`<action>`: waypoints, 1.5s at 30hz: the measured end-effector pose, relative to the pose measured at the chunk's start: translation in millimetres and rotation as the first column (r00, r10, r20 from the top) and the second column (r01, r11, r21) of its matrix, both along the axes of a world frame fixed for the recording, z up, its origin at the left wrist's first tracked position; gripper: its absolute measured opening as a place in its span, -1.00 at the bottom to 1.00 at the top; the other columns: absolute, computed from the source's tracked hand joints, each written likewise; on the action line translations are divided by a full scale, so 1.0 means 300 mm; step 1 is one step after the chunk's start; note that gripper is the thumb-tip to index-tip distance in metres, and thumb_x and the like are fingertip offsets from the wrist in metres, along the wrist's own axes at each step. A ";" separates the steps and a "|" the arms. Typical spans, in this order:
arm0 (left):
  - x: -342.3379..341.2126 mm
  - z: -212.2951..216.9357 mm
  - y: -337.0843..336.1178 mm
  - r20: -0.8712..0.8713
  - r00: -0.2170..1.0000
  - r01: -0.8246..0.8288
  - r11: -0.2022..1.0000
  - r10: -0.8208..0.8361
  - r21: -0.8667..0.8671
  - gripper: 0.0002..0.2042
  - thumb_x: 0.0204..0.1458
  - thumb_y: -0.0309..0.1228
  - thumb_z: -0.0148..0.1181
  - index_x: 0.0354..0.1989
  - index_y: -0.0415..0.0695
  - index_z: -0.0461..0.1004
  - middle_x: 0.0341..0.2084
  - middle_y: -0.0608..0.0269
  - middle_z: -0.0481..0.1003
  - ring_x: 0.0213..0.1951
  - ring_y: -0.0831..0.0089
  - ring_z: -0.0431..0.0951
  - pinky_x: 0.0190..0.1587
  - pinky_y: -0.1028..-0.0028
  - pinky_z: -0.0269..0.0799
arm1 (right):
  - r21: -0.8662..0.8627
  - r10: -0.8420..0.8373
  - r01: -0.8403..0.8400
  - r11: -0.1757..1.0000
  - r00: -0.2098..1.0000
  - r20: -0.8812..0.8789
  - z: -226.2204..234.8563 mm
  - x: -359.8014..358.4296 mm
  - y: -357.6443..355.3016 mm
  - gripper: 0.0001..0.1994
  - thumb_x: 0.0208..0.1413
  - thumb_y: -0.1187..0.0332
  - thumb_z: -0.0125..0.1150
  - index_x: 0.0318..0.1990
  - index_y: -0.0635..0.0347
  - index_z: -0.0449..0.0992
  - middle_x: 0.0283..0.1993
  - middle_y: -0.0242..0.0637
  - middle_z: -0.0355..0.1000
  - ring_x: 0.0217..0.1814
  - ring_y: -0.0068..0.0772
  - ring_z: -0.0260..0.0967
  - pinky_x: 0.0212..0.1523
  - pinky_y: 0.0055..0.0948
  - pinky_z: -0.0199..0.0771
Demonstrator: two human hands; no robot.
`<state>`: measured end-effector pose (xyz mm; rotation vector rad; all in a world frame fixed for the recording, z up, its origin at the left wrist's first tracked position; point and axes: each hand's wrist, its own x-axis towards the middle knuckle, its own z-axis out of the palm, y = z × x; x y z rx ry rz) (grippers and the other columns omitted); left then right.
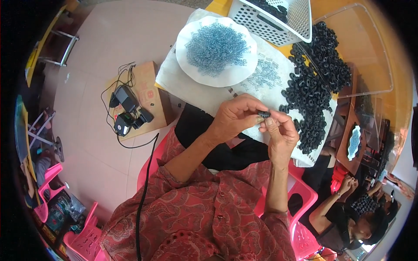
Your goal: The person assembles small components by picking up black plastic pieces and small metal parts from the table and inserting the metal parts into the plastic pieces by hand.
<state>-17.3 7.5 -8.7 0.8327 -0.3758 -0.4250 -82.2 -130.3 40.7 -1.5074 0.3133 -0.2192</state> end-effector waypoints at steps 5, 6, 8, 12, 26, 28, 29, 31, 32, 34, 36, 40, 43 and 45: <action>-0.003 0.013 -0.005 -0.014 1.000 -0.015 1.000 0.015 0.002 -0.74 -0.04 -0.73 0.11 -0.15 -0.25 0.49 -0.22 0.33 0.37 -0.19 0.63 0.39 -0.13 0.61 0.35 | -0.027 -0.016 0.015 1.000 1.000 -0.005 0.004 0.004 0.006 -0.84 0.11 0.60 0.13 -0.14 0.30 0.48 -0.33 -0.34 0.45 -0.33 -0.60 0.42 -0.31 -0.62 0.50; -0.004 0.017 -0.006 -0.029 0.999 -0.025 1.000 0.025 -0.006 -0.74 -0.04 -0.72 0.11 -0.15 -0.22 0.50 -0.26 0.40 0.36 -0.26 0.70 0.36 -0.18 0.65 0.33 | -0.027 -0.015 0.014 1.000 1.000 -0.005 0.005 0.004 0.006 -0.84 0.11 0.60 0.13 -0.14 0.30 0.48 -0.33 -0.34 0.45 -0.33 -0.60 0.42 -0.31 -0.62 0.50; -0.002 0.011 -0.002 -0.024 1.000 -0.020 1.000 0.020 0.018 -0.75 -0.03 -0.71 0.11 -0.16 -0.23 0.50 -0.27 0.41 0.36 -0.26 0.70 0.36 -0.18 0.66 0.33 | -0.038 -0.016 0.015 0.999 1.000 -0.011 0.006 0.004 0.007 -0.86 0.11 0.60 0.14 -0.17 0.30 0.48 -0.33 -0.33 0.45 -0.33 -0.60 0.43 -0.30 -0.62 0.51; -0.005 0.000 -0.002 -0.053 0.998 -0.023 0.999 0.024 0.025 -0.79 0.01 -0.67 0.11 -0.16 -0.26 0.50 -0.32 0.39 0.43 -0.33 0.70 0.41 -0.24 0.66 0.36 | -0.037 -0.024 0.023 0.999 1.000 -0.005 0.006 0.003 0.013 -0.89 0.13 0.57 0.14 -0.18 0.29 0.48 -0.35 -0.32 0.46 -0.36 -0.61 0.41 -0.31 -0.63 0.48; -0.001 0.031 0.003 -0.167 0.986 0.028 0.997 -0.016 0.069 -0.83 0.17 -0.49 0.06 -0.18 -0.31 0.51 -0.53 0.33 0.49 -0.49 0.66 0.46 -0.38 0.62 0.41 | 0.073 0.014 -0.005 0.997 0.992 -0.125 0.022 0.007 0.018 -0.82 0.20 0.34 0.13 -0.31 0.31 0.44 -0.47 -0.31 0.45 -0.52 -0.62 0.30 -0.45 -0.63 0.33; 0.001 0.034 0.003 -0.160 0.987 0.014 0.997 -0.003 0.071 -0.83 0.17 -0.46 0.08 -0.19 -0.30 0.52 -0.54 0.35 0.49 -0.51 0.68 0.46 -0.41 0.64 0.39 | 0.064 0.020 -0.011 0.998 0.991 -0.132 0.027 0.010 0.017 -0.82 0.20 0.33 0.13 -0.31 0.31 0.44 -0.47 -0.31 0.45 -0.53 -0.63 0.30 -0.46 -0.64 0.33; 0.001 0.034 0.002 -0.156 0.988 0.005 0.995 0.010 0.095 -0.83 0.16 -0.47 0.07 -0.20 -0.30 0.52 -0.54 0.35 0.49 -0.51 0.68 0.45 -0.41 0.64 0.39 | 0.054 0.024 -0.017 0.998 0.990 -0.139 0.031 0.013 0.016 -0.81 0.20 0.33 0.13 -0.31 0.30 0.45 -0.47 -0.31 0.45 -0.53 -0.63 0.29 -0.46 -0.65 0.32; -0.005 0.036 0.004 -0.142 0.989 -0.022 0.988 0.043 0.150 -0.84 0.16 -0.48 0.06 -0.21 -0.30 0.52 -0.54 0.35 0.49 -0.51 0.68 0.45 -0.42 0.65 0.39 | 0.033 0.002 0.003 0.999 0.986 -0.165 0.044 0.007 0.032 -0.81 0.20 0.32 0.14 -0.31 0.29 0.45 -0.47 -0.32 0.44 -0.54 -0.64 0.28 -0.48 -0.66 0.31; -0.004 0.041 0.004 -0.124 0.990 -0.042 0.983 0.065 0.180 -0.84 0.16 -0.49 0.05 -0.22 -0.30 0.52 -0.54 0.35 0.49 -0.51 0.68 0.45 -0.43 0.65 0.39 | 0.026 -0.001 0.006 1.000 0.986 -0.169 0.040 0.005 0.032 -0.81 0.19 0.31 0.15 -0.31 0.29 0.45 -0.48 -0.33 0.44 -0.54 -0.66 0.27 -0.49 -0.68 0.31; -0.012 0.040 0.004 -0.114 0.989 -0.070 0.978 0.094 0.198 -0.85 0.15 -0.50 0.04 -0.23 -0.30 0.52 -0.54 0.34 0.49 -0.52 0.68 0.45 -0.43 0.65 0.39 | 0.033 -0.003 0.009 0.999 0.982 -0.189 0.043 0.002 0.037 -0.81 0.19 0.32 0.15 -0.31 0.29 0.44 -0.44 -0.33 0.45 -0.53 -0.65 0.30 -0.50 -0.66 0.34; -0.017 0.027 0.002 -0.117 0.989 -0.066 0.980 0.089 0.188 -0.84 0.17 -0.49 0.03 -0.20 -0.30 0.51 -0.54 0.35 0.48 -0.50 0.67 0.46 -0.42 0.63 0.40 | 0.021 0.020 -0.017 1.000 0.983 -0.182 0.040 0.001 0.031 -0.81 0.18 0.32 0.15 -0.30 0.30 0.44 -0.41 -0.32 0.46 -0.53 -0.64 0.32 -0.50 -0.65 0.36; -0.012 0.026 0.003 -0.232 0.972 -0.019 0.999 0.030 0.048 -0.81 0.19 -0.49 0.00 -0.12 -0.30 0.47 -0.49 0.33 0.48 -0.47 0.65 0.47 -0.38 0.61 0.44 | -0.138 0.004 -0.025 0.990 0.989 -0.149 0.082 0.066 0.015 -0.84 0.18 0.36 0.15 -0.32 0.31 0.45 -0.48 -0.31 0.45 -0.55 -0.63 0.32 -0.51 -0.64 0.35; -0.022 0.007 -0.002 -0.126 0.991 -0.035 0.993 0.049 0.114 -0.78 0.21 -0.49 -0.03 -0.03 -0.28 0.42 -0.39 0.25 0.48 -0.43 0.61 0.50 -0.31 0.58 0.48 | -0.191 -0.097 0.085 0.978 0.994 -0.056 0.154 0.190 -0.005 -0.86 0.14 0.42 0.15 -0.36 0.33 0.48 -0.53 -0.29 0.45 -0.59 -0.61 0.33 -0.52 -0.65 0.33; -0.015 0.016 0.002 -0.151 0.988 -0.012 0.995 0.027 0.103 -0.78 0.21 -0.49 -0.02 -0.03 -0.28 0.42 -0.38 0.24 0.48 -0.43 0.59 0.49 -0.30 0.56 0.47 | -0.210 -0.105 0.104 0.972 0.994 0.010 0.190 0.289 -0.046 -0.85 0.13 0.39 0.17 -0.36 0.34 0.50 -0.50 -0.27 0.48 -0.59 -0.61 0.34 -0.53 -0.66 0.31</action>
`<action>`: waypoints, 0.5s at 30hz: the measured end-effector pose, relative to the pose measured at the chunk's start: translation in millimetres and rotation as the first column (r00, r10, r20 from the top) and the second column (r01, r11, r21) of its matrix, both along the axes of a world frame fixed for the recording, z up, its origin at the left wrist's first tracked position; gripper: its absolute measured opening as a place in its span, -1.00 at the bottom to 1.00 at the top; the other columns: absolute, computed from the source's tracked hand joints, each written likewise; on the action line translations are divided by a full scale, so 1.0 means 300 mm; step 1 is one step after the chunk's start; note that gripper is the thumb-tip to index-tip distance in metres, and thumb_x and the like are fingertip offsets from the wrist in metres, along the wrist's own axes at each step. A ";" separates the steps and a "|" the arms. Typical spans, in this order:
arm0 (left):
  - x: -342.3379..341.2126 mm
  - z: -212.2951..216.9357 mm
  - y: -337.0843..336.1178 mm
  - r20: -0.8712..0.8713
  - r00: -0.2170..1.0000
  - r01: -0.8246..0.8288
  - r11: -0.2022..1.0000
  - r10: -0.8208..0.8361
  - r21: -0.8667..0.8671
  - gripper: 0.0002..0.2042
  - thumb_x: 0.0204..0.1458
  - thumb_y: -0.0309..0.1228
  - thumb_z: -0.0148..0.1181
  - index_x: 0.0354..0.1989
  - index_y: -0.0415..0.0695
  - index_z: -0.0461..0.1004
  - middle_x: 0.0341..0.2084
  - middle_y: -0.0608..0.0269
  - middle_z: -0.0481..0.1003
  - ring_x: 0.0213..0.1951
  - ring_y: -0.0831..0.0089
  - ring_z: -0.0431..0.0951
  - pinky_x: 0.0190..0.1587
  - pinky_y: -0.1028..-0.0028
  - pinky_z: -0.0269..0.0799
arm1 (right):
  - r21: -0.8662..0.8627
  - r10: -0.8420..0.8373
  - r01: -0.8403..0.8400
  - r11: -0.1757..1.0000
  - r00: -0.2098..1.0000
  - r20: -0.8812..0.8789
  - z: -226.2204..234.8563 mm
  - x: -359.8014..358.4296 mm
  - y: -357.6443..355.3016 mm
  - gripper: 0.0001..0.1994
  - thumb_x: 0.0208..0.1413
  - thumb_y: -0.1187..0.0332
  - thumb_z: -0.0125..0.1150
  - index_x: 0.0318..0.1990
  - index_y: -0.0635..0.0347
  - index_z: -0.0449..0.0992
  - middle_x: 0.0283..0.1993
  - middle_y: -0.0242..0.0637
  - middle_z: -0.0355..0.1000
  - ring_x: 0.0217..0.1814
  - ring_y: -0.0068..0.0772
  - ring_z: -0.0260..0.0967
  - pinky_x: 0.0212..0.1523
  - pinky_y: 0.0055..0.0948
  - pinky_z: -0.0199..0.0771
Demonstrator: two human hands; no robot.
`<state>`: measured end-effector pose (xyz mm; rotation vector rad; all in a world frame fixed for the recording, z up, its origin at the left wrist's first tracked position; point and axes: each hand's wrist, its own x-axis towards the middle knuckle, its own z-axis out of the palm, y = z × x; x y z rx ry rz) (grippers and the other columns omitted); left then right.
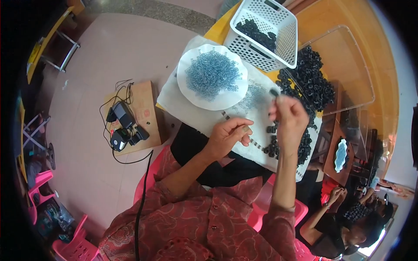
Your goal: The person assembles small components by picking up black plastic pieces and small metal parts from the table and inserting the metal parts into the plastic pieces by hand.
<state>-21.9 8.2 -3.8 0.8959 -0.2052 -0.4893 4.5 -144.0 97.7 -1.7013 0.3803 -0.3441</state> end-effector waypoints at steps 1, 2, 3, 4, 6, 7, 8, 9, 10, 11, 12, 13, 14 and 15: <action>0.003 0.004 0.000 -0.028 0.999 0.016 1.000 -0.016 -0.008 -0.78 0.21 -0.50 -0.02 -0.02 -0.27 0.42 -0.38 0.23 0.48 -0.43 0.57 0.48 -0.29 0.53 0.46 | 0.013 -0.016 0.015 1.000 1.000 0.018 0.017 0.053 -0.014 -0.84 0.12 0.39 0.18 -0.35 0.34 0.51 -0.50 -0.28 0.48 -0.58 -0.62 0.34 -0.52 -0.66 0.31; 0.006 0.004 -0.004 -0.029 0.999 0.028 1.000 -0.028 -0.010 -0.78 0.21 -0.50 -0.02 -0.02 -0.27 0.42 -0.38 0.23 0.48 -0.43 0.57 0.48 -0.29 0.53 0.46 | 0.053 -0.001 0.000 0.999 1.000 0.030 0.028 0.108 -0.043 -0.85 0.11 0.41 0.19 -0.34 0.36 0.51 -0.49 -0.29 0.48 -0.56 -0.62 0.34 -0.49 -0.67 0.32; 0.010 0.009 -0.007 -0.003 1.000 0.022 1.000 -0.022 0.008 -0.78 0.21 -0.50 -0.02 -0.03 -0.27 0.42 -0.38 0.23 0.48 -0.43 0.57 0.48 -0.29 0.54 0.46 | 0.005 0.005 -0.006 1.000 0.996 0.091 0.030 0.163 -0.069 -0.85 0.10 0.42 0.18 -0.34 0.39 0.51 -0.48 -0.31 0.48 -0.54 -0.62 0.35 -0.47 -0.66 0.32; 0.010 0.008 -0.010 0.019 1.000 0.017 1.000 -0.018 0.024 -0.78 0.20 -0.49 -0.02 -0.03 -0.27 0.42 -0.38 0.23 0.49 -0.43 0.57 0.49 -0.29 0.54 0.46 | -0.028 0.033 -0.029 0.999 0.991 0.130 0.032 0.214 -0.093 -0.83 0.10 0.42 0.19 -0.34 0.42 0.51 -0.48 -0.30 0.48 -0.51 -0.63 0.35 -0.46 -0.65 0.32; 0.015 0.006 -0.008 -0.006 1.000 0.020 1.000 -0.020 0.009 -0.79 0.20 -0.50 -0.01 -0.04 -0.27 0.43 -0.38 0.23 0.49 -0.44 0.56 0.50 -0.30 0.55 0.45 | 0.040 0.065 -0.069 0.997 0.994 0.091 0.066 0.291 -0.111 -0.79 0.11 0.43 0.19 -0.22 0.49 0.48 -0.42 -0.24 0.51 -0.44 -0.57 0.43 -0.42 -0.63 0.36; 0.018 0.011 -0.010 -0.013 1.000 0.027 1.000 -0.027 0.001 -0.79 0.19 -0.51 -0.01 -0.05 -0.26 0.43 -0.38 0.23 0.49 -0.44 0.56 0.50 -0.30 0.55 0.45 | 0.041 0.073 -0.077 0.996 0.994 0.080 0.076 0.313 -0.133 -0.76 0.11 0.45 0.18 -0.17 0.51 0.47 -0.38 -0.21 0.52 -0.41 -0.54 0.46 -0.40 -0.62 0.40; 0.020 0.011 -0.007 -0.026 0.999 0.022 1.000 -0.022 0.001 -0.79 0.19 -0.52 -0.01 -0.05 -0.27 0.43 -0.38 0.23 0.49 -0.44 0.55 0.51 -0.30 0.54 0.46 | 0.088 0.091 -0.103 0.991 0.988 0.127 0.083 0.324 -0.142 -0.75 0.12 0.46 0.17 -0.15 0.53 0.45 -0.34 -0.17 0.52 -0.38 -0.49 0.48 -0.37 -0.60 0.45; 0.021 0.009 -0.005 -0.035 0.999 0.030 1.000 -0.030 -0.004 -0.79 0.19 -0.52 -0.01 -0.05 -0.27 0.43 -0.38 0.23 0.49 -0.44 0.55 0.51 -0.30 0.54 0.46 | 0.131 0.107 -0.131 0.983 0.979 0.175 0.090 0.324 -0.151 -0.74 0.12 0.48 0.16 -0.12 0.56 0.43 -0.30 -0.13 0.52 -0.35 -0.45 0.50 -0.34 -0.58 0.49; 0.022 0.007 -0.005 -0.044 0.999 0.032 0.999 -0.033 -0.006 -0.79 0.19 -0.52 -0.01 -0.05 -0.27 0.43 -0.38 0.23 0.50 -0.43 0.55 0.51 -0.30 0.54 0.46 | 0.109 0.097 -0.115 0.987 0.982 0.161 0.106 0.307 -0.170 -0.76 0.13 0.50 0.15 -0.13 0.56 0.43 -0.26 -0.09 0.51 -0.34 -0.41 0.51 -0.31 -0.56 0.54; 0.021 0.008 0.001 -0.052 0.998 0.028 1.000 -0.028 -0.006 -0.80 0.19 -0.52 -0.01 -0.05 -0.27 0.43 -0.38 0.23 0.50 -0.43 0.55 0.51 -0.30 0.54 0.46 | 0.085 0.080 -0.093 0.992 0.986 0.145 0.123 0.279 -0.178 -0.76 0.13 0.49 0.16 -0.13 0.56 0.44 -0.27 -0.09 0.51 -0.34 -0.42 0.50 -0.33 -0.57 0.53; 0.022 0.009 0.003 -0.035 0.999 0.032 0.999 -0.032 -0.001 -0.80 0.19 -0.52 -0.01 -0.05 -0.27 0.43 -0.38 0.22 0.50 -0.43 0.54 0.51 -0.30 0.54 0.46 | 0.056 0.062 -0.070 0.996 0.989 0.131 0.136 0.243 -0.189 -0.76 0.12 0.49 0.17 -0.14 0.55 0.45 -0.28 -0.10 0.51 -0.35 -0.42 0.50 -0.34 -0.57 0.52; 0.022 0.012 0.005 -0.041 0.999 0.034 0.999 -0.034 -0.009 -0.80 0.19 -0.52 -0.01 -0.05 -0.27 0.43 -0.38 0.22 0.50 -0.43 0.54 0.51 -0.30 0.54 0.46 | 0.022 0.027 -0.029 0.999 0.995 0.094 0.137 0.207 -0.205 -0.78 0.12 0.47 0.18 -0.15 0.50 0.47 -0.30 -0.13 0.51 -0.38 -0.47 0.48 -0.38 -0.61 0.49; 0.022 0.019 0.003 -0.019 0.999 0.038 0.999 -0.039 -0.003 -0.80 0.19 -0.52 -0.01 -0.05 -0.27 0.43 -0.38 0.22 0.50 -0.43 0.54 0.51 -0.30 0.54 0.46 | -0.039 0.014 -0.012 0.999 0.998 0.055 0.137 0.158 -0.233 -0.79 0.12 0.46 0.18 -0.16 0.47 0.48 -0.31 -0.15 0.51 -0.40 -0.50 0.47 -0.41 -0.63 0.46; 0.023 0.019 -0.001 -0.006 0.999 0.040 0.999 -0.040 0.023 -0.80 0.19 -0.52 -0.01 -0.05 -0.27 0.43 -0.38 0.21 0.50 -0.43 0.54 0.51 -0.30 0.54 0.45 | -0.080 0.000 0.001 0.997 1.000 0.010 0.115 0.114 -0.258 -0.80 0.12 0.45 0.19 -0.16 0.43 0.49 -0.32 -0.17 0.51 -0.41 -0.52 0.46 -0.43 -0.65 0.43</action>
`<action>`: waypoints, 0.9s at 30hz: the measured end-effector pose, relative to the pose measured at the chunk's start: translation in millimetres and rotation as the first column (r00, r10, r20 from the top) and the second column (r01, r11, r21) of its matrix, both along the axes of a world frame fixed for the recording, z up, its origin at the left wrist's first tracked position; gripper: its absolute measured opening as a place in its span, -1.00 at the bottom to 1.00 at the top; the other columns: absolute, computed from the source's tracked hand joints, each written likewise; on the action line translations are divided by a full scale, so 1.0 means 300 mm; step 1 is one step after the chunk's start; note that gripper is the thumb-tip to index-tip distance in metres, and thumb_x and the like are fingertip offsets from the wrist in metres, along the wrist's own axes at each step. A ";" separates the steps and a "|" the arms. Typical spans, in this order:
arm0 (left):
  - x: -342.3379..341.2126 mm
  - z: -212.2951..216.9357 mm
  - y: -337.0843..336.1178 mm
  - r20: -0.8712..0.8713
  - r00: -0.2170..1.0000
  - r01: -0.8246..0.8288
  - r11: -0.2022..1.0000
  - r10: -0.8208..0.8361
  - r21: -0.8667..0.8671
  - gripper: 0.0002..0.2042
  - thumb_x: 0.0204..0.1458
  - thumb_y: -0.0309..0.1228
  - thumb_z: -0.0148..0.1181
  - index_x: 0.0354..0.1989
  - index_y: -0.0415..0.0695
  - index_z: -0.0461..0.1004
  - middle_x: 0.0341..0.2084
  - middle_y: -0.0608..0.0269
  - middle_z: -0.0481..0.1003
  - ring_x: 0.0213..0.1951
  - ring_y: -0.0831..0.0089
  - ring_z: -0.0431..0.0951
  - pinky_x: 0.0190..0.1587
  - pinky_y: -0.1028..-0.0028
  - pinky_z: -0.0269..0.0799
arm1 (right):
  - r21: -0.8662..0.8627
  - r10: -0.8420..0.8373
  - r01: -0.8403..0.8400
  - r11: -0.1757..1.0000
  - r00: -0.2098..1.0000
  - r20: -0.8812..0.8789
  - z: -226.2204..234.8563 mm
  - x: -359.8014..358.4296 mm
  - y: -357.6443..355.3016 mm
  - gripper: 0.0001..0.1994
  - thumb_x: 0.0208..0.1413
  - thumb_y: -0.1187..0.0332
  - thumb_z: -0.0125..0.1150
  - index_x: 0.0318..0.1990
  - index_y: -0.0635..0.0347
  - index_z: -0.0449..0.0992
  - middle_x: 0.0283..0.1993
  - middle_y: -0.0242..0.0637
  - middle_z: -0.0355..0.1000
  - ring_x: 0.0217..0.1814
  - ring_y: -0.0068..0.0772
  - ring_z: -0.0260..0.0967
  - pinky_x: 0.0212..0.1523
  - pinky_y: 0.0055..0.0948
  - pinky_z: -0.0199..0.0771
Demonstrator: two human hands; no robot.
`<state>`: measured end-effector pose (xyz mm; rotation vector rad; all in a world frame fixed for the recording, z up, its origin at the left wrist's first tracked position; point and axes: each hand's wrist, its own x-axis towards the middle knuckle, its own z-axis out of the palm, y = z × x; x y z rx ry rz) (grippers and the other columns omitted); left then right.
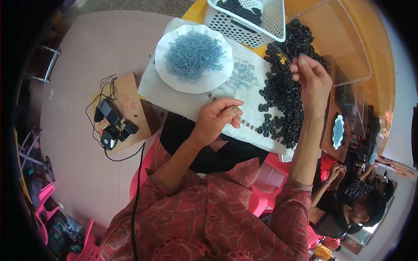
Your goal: The person assembles small components by picking up black plastic pieces and small metal parts from the table and inserting the metal parts into the plastic pieces by hand.
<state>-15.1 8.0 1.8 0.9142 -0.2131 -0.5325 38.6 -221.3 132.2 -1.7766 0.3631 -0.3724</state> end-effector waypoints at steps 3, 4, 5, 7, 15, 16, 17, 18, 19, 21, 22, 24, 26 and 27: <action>-0.005 -0.004 0.003 -0.024 1.000 0.007 1.000 -0.007 0.007 -0.79 0.19 -0.53 -0.02 -0.05 -0.28 0.43 -0.38 0.22 0.49 -0.43 0.55 0.51 -0.29 0.54 0.45 | -0.089 -0.115 0.108 0.990 0.990 -0.083 -0.060 -0.143 -0.024 -0.83 0.11 0.43 0.20 -0.20 0.36 0.51 -0.37 -0.29 0.51 -0.42 -0.60 0.44 -0.50 -0.69 0.35; -0.007 -0.007 0.005 -0.028 1.000 0.005 1.000 -0.005 0.008 -0.79 0.19 -0.53 -0.02 -0.05 -0.28 0.43 -0.38 0.22 0.49 -0.43 0.55 0.51 -0.29 0.54 0.45 | -0.128 -0.139 0.123 0.984 0.983 -0.118 -0.077 -0.185 -0.026 -0.84 0.11 0.43 0.21 -0.22 0.35 0.52 -0.38 -0.32 0.51 -0.42 -0.62 0.44 -0.52 -0.70 0.33; -0.007 -0.006 0.002 -0.019 1.000 0.005 1.000 -0.005 -0.006 -0.79 0.19 -0.53 -0.03 -0.05 -0.28 0.43 -0.38 0.23 0.49 -0.43 0.55 0.50 -0.29 0.55 0.45 | -0.158 -0.143 0.121 0.980 0.980 -0.136 -0.096 -0.233 -0.039 -0.84 0.11 0.42 0.21 -0.22 0.34 0.52 -0.38 -0.33 0.51 -0.42 -0.63 0.44 -0.52 -0.70 0.32; -0.009 -0.008 0.005 -0.011 1.000 0.002 1.000 -0.002 -0.010 -0.79 0.19 -0.53 -0.03 -0.05 -0.29 0.43 -0.38 0.23 0.49 -0.42 0.55 0.50 -0.29 0.55 0.44 | -0.230 -0.142 0.096 0.968 0.970 -0.195 -0.149 -0.307 -0.044 -0.85 0.10 0.41 0.22 -0.23 0.30 0.54 -0.39 -0.38 0.49 -0.42 -0.69 0.41 -0.51 -0.71 0.30; -0.006 -0.010 0.001 0.016 1.000 -0.008 1.000 0.008 0.002 -0.79 0.18 -0.53 -0.01 -0.04 -0.30 0.42 -0.37 0.24 0.49 -0.42 0.55 0.49 -0.27 0.53 0.45 | -0.592 -0.011 -0.042 0.805 0.996 -0.085 -0.255 -0.379 0.068 -0.82 0.00 0.52 0.26 -0.19 0.27 0.55 -0.30 -0.22 0.43 -0.35 -0.43 0.37 -0.31 -0.54 0.40; -0.007 -0.009 -0.001 0.018 1.000 -0.005 1.000 0.005 0.003 -0.79 0.18 -0.53 -0.01 -0.04 -0.30 0.42 -0.37 0.24 0.49 -0.42 0.55 0.49 -0.27 0.53 0.45 | -0.746 0.034 -0.035 0.665 0.999 -0.017 -0.262 -0.369 0.073 -0.78 -0.05 0.46 0.30 -0.18 0.22 0.56 -0.26 -0.18 0.43 -0.25 -0.27 0.36 -0.24 -0.42 0.40; -0.007 -0.008 -0.002 0.021 1.000 -0.012 1.000 0.012 0.004 -0.79 0.19 -0.51 0.00 -0.05 -0.30 0.42 -0.38 0.25 0.49 -0.42 0.58 0.49 -0.28 0.57 0.46 | -0.778 0.038 -0.048 0.626 0.999 -0.031 -0.258 -0.367 0.095 -0.77 -0.06 0.44 0.32 -0.19 0.21 0.57 -0.26 -0.18 0.43 -0.22 -0.22 0.35 -0.22 -0.38 0.39; -0.008 -0.009 -0.003 0.023 1.000 -0.019 1.000 0.019 0.006 -0.80 0.20 -0.50 0.01 -0.06 -0.30 0.42 -0.39 0.26 0.48 -0.42 0.60 0.49 -0.29 0.60 0.46 | -0.809 0.040 -0.061 0.584 0.998 -0.047 -0.253 -0.365 0.110 -0.76 -0.08 0.41 0.33 -0.20 0.19 0.57 -0.25 -0.18 0.43 -0.18 -0.18 0.33 -0.19 -0.34 0.38; -0.008 -0.011 -0.005 0.024 1.000 -0.018 1.000 0.018 0.005 -0.80 0.20 -0.50 0.01 -0.06 -0.30 0.42 -0.39 0.26 0.48 -0.42 0.60 0.49 -0.29 0.60 0.46 | -0.838 0.062 -0.062 0.542 0.997 -0.033 -0.271 -0.371 0.105 -0.79 -0.10 0.41 0.34 -0.25 0.18 0.58 -0.24 -0.20 0.43 -0.20 -0.18 0.32 -0.20 -0.32 0.35; -0.011 -0.014 -0.003 0.026 1.000 -0.012 1.000 0.012 0.000 -0.79 0.20 -0.49 0.01 -0.05 -0.30 0.42 -0.38 0.27 0.48 -0.42 0.60 0.50 -0.29 0.60 0.46 | -0.830 0.083 -0.072 0.554 0.996 -0.031 -0.287 -0.390 0.096 -0.81 -0.11 0.42 0.34 -0.28 0.18 0.58 -0.24 -0.21 0.43 -0.20 -0.18 0.32 -0.19 -0.31 0.34; -0.010 -0.012 -0.002 0.025 1.000 -0.013 1.000 0.013 0.001 -0.79 0.20 -0.49 0.01 -0.05 -0.30 0.42 -0.38 0.27 0.48 -0.42 0.60 0.50 -0.29 0.60 0.46 | -0.821 0.102 -0.082 0.565 0.994 -0.029 -0.288 -0.400 0.093 -0.83 -0.13 0.43 0.34 -0.31 0.18 0.58 -0.24 -0.22 0.43 -0.20 -0.18 0.32 -0.18 -0.30 0.32; -0.009 -0.008 -0.001 0.023 1.000 -0.009 1.000 0.009 0.012 -0.79 0.20 -0.50 0.01 -0.05 -0.30 0.42 -0.37 0.26 0.48 -0.41 0.60 0.50 -0.29 0.60 0.46 | -0.807 0.112 -0.093 0.584 0.993 -0.033 -0.274 -0.419 0.095 -0.81 -0.17 0.44 0.35 -0.32 0.19 0.57 -0.24 -0.23 0.44 -0.19 -0.19 0.33 -0.17 -0.31 0.29; -0.010 -0.010 -0.001 0.013 1.000 -0.009 1.000 0.009 0.009 -0.79 0.19 -0.51 0.01 -0.05 -0.30 0.42 -0.37 0.25 0.49 -0.42 0.58 0.50 -0.28 0.57 0.46 | -0.779 0.090 -0.104 0.619 0.994 -0.061 -0.263 -0.437 0.093 -0.76 -0.19 0.45 0.36 -0.28 0.22 0.55 -0.23 -0.23 0.45 -0.18 -0.17 0.34 -0.16 -0.31 0.29; -0.010 -0.011 -0.002 0.006 1.000 -0.008 1.000 0.008 0.007 -0.79 0.18 -0.52 0.00 -0.04 -0.31 0.43 -0.37 0.24 0.49 -0.42 0.56 0.49 -0.27 0.54 0.45 | -0.772 0.081 -0.102 0.627 0.995 -0.066 -0.265 -0.446 0.087 -0.71 -0.20 0.43 0.37 -0.24 0.24 0.54 -0.21 -0.20 0.45 -0.18 -0.15 0.34 -0.14 -0.30 0.30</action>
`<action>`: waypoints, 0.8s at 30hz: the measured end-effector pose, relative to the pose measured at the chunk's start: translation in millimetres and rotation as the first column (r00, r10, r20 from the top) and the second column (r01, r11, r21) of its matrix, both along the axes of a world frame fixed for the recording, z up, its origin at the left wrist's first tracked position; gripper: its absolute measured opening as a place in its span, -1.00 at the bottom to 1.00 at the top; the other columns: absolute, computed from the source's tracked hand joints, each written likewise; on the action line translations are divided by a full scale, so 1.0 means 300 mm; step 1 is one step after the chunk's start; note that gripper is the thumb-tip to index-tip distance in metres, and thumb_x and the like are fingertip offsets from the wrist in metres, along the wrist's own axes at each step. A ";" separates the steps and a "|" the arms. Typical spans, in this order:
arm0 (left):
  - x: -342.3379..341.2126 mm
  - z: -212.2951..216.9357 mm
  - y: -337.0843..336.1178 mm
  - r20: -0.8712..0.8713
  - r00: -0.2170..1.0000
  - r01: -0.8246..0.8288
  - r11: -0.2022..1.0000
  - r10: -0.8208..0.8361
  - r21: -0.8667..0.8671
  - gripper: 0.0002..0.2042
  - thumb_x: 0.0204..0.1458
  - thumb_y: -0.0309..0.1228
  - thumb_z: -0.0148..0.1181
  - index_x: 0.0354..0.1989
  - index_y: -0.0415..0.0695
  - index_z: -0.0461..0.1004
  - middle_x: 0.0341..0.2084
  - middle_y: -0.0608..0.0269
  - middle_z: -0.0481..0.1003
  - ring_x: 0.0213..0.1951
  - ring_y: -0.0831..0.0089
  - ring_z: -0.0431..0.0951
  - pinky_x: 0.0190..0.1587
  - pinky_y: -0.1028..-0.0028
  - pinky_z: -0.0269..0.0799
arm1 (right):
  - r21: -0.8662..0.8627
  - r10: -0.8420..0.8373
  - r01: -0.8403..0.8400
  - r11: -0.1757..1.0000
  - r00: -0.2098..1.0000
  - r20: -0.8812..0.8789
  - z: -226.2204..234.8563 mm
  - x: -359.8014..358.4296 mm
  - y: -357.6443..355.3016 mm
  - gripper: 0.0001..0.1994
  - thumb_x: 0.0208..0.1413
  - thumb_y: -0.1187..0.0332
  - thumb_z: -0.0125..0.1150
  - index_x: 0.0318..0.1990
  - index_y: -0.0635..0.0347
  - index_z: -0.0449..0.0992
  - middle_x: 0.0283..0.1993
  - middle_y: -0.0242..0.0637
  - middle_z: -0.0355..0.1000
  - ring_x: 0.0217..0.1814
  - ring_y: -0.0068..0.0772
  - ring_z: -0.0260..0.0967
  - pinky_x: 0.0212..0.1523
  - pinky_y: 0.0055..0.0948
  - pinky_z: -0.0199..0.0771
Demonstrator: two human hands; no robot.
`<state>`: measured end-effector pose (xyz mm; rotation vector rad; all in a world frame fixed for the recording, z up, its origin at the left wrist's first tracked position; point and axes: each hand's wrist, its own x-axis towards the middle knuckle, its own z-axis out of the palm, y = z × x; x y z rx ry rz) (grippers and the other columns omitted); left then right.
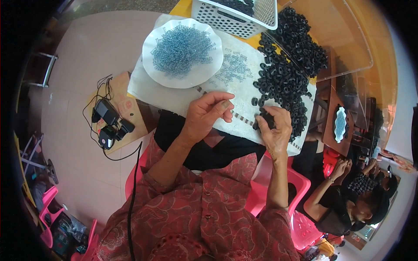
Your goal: The person assembles small components by picking up black plastic pieces and small metal parts from the table and inserting the metal parts into the plastic pieces by hand.
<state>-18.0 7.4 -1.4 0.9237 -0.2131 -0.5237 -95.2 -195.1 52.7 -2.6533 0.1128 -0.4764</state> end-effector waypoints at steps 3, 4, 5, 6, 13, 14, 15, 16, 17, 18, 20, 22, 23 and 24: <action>0.002 0.001 0.000 0.014 1.000 0.000 1.000 0.000 -0.011 -0.79 0.18 -0.53 0.00 -0.04 -0.30 0.43 -0.37 0.23 0.49 -0.42 0.56 0.49 -0.27 0.55 0.45 | 0.025 -0.068 0.068 0.997 0.998 0.016 0.000 -0.005 0.004 -0.71 -0.18 0.42 0.36 -0.23 0.24 0.53 -0.21 -0.18 0.44 -0.17 -0.14 0.34 -0.13 -0.29 0.32; 0.002 0.003 0.001 0.013 1.000 -0.001 1.000 0.001 -0.010 -0.79 0.18 -0.53 0.00 -0.04 -0.30 0.43 -0.37 0.23 0.49 -0.42 0.56 0.49 -0.27 0.55 0.45 | 0.025 -0.068 0.067 0.997 0.998 0.016 -0.002 -0.006 0.005 -0.71 -0.18 0.42 0.36 -0.23 0.24 0.53 -0.21 -0.18 0.44 -0.17 -0.14 0.34 -0.13 -0.29 0.32; 0.001 0.005 0.001 0.004 1.000 0.001 1.000 -0.001 -0.005 -0.79 0.18 -0.53 0.00 -0.04 -0.30 0.43 -0.37 0.24 0.49 -0.42 0.56 0.49 -0.27 0.55 0.45 | 0.001 -0.079 0.079 0.997 0.997 0.014 -0.007 -0.005 0.004 -0.73 -0.17 0.41 0.35 -0.24 0.25 0.54 -0.21 -0.17 0.44 -0.17 -0.13 0.34 -0.13 -0.29 0.32; 0.001 0.007 0.002 -0.005 1.000 0.002 1.000 -0.002 0.000 -0.79 0.18 -0.53 0.00 -0.05 -0.30 0.43 -0.37 0.24 0.49 -0.42 0.57 0.49 -0.27 0.56 0.45 | -0.023 -0.089 0.089 0.996 0.996 0.013 -0.010 -0.004 0.004 -0.75 -0.15 0.41 0.34 -0.26 0.25 0.54 -0.22 -0.16 0.43 -0.17 -0.13 0.33 -0.13 -0.29 0.33; -0.020 0.010 -0.008 0.112 0.994 -0.010 0.994 -0.002 0.108 -0.81 0.17 -0.54 0.03 -0.08 -0.31 0.44 -0.40 0.27 0.50 -0.42 0.63 0.49 -0.31 0.61 0.44 | -0.024 -0.131 0.132 0.991 0.991 0.014 -0.026 0.006 0.012 -0.87 -0.10 0.47 0.28 -0.36 0.27 0.53 -0.27 -0.16 0.42 -0.21 -0.16 0.33 -0.16 -0.31 0.33; -0.021 0.011 -0.009 0.111 0.994 -0.018 0.994 0.005 0.112 -0.81 0.17 -0.54 0.03 -0.08 -0.31 0.44 -0.40 0.27 0.50 -0.42 0.63 0.49 -0.31 0.61 0.44 | 0.003 -0.126 0.126 0.992 0.992 0.029 -0.023 0.007 0.015 -0.89 -0.09 0.49 0.26 -0.35 0.28 0.53 -0.27 -0.16 0.43 -0.20 -0.16 0.33 -0.16 -0.31 0.33; -0.021 0.011 -0.008 0.134 0.991 -0.017 0.991 0.000 0.130 -0.82 0.16 -0.54 0.03 -0.09 -0.31 0.44 -0.41 0.26 0.51 -0.43 0.63 0.50 -0.32 0.61 0.44 | 0.030 -0.122 0.121 0.992 0.992 0.043 -0.020 0.011 0.019 -0.90 -0.07 0.51 0.24 -0.35 0.28 0.53 -0.27 -0.15 0.43 -0.20 -0.16 0.33 -0.16 -0.31 0.33; -0.020 0.011 -0.008 0.157 0.988 -0.017 0.989 -0.007 0.148 -0.82 0.16 -0.54 0.04 -0.10 -0.31 0.45 -0.42 0.26 0.51 -0.43 0.63 0.51 -0.33 0.61 0.45 | -0.003 -0.092 0.093 0.996 0.992 0.089 -0.013 0.019 0.029 -0.93 0.02 0.52 0.19 -0.33 0.30 0.52 -0.28 -0.17 0.44 -0.23 -0.25 0.36 -0.21 -0.35 0.35; -0.021 0.014 -0.007 0.155 0.988 -0.021 0.988 -0.002 0.150 -0.82 0.16 -0.54 0.04 -0.10 -0.31 0.45 -0.42 0.26 0.51 -0.43 0.63 0.51 -0.33 0.61 0.45 | -0.001 -0.088 0.088 0.996 0.992 0.087 -0.014 0.018 0.036 -0.93 0.02 0.52 0.19 -0.33 0.30 0.52 -0.28 -0.17 0.44 -0.23 -0.25 0.36 -0.21 -0.35 0.35; -0.020 0.020 -0.006 0.156 0.988 -0.021 0.988 -0.003 0.153 -0.83 0.16 -0.54 0.04 -0.11 -0.30 0.46 -0.41 0.24 0.52 -0.43 0.62 0.52 -0.34 0.61 0.45 | 0.185 -0.132 0.126 0.975 0.991 0.019 -0.015 0.013 0.044 -0.93 0.07 0.51 0.17 -0.31 0.31 0.51 -0.32 -0.21 0.45 -0.29 -0.35 0.37 -0.28 -0.42 0.36; -0.021 0.023 -0.007 0.152 0.988 -0.023 0.987 -0.002 0.158 -0.83 0.16 -0.54 0.05 -0.12 -0.30 0.46 -0.41 0.23 0.53 -0.43 0.61 0.53 -0.35 0.61 0.46 | 0.653 -0.153 0.232 0.721 0.972 -0.177 0.002 0.007 0.085 -0.88 0.18 0.45 0.12 -0.21 0.32 0.49 -0.38 -0.33 0.47 -0.43 -0.63 0.36 -0.44 -0.62 0.34; -0.022 0.020 -0.007 0.157 0.987 -0.044 0.987 0.020 0.153 -0.83 0.14 -0.54 0.03 -0.14 -0.30 0.46 -0.42 0.23 0.51 -0.45 0.60 0.54 -0.35 0.60 0.48 | 0.762 -0.118 0.238 0.602 0.971 -0.210 0.014 0.023 0.115 -0.87 0.18 0.44 0.12 -0.18 0.32 0.48 -0.38 -0.33 0.48 -0.45 -0.65 0.36 -0.45 -0.66 0.34; -0.021 0.019 -0.009 0.155 0.988 -0.045 0.987 0.021 0.153 -0.83 0.14 -0.54 0.03 -0.14 -0.30 0.46 -0.42 0.23 0.51 -0.45 0.60 0.54 -0.35 0.60 0.48 | 0.849 -0.086 0.245 0.468 0.969 -0.233 0.016 0.030 0.120 -0.85 0.18 0.44 0.13 -0.15 0.31 0.48 -0.38 -0.33 0.48 -0.46 -0.67 0.36 -0.45 -0.70 0.33; -0.020 0.017 -0.011 0.163 0.986 -0.045 0.987 0.020 0.156 -0.83 0.14 -0.55 0.03 -0.14 -0.30 0.46 -0.42 0.24 0.51 -0.44 0.60 0.54 -0.35 0.60 0.48 | 0.879 -0.065 0.223 0.422 0.974 -0.216 0.006 0.032 0.118 -0.84 0.17 0.44 0.15 -0.15 0.32 0.47 -0.35 -0.30 0.49 -0.44 -0.66 0.38 -0.45 -0.69 0.34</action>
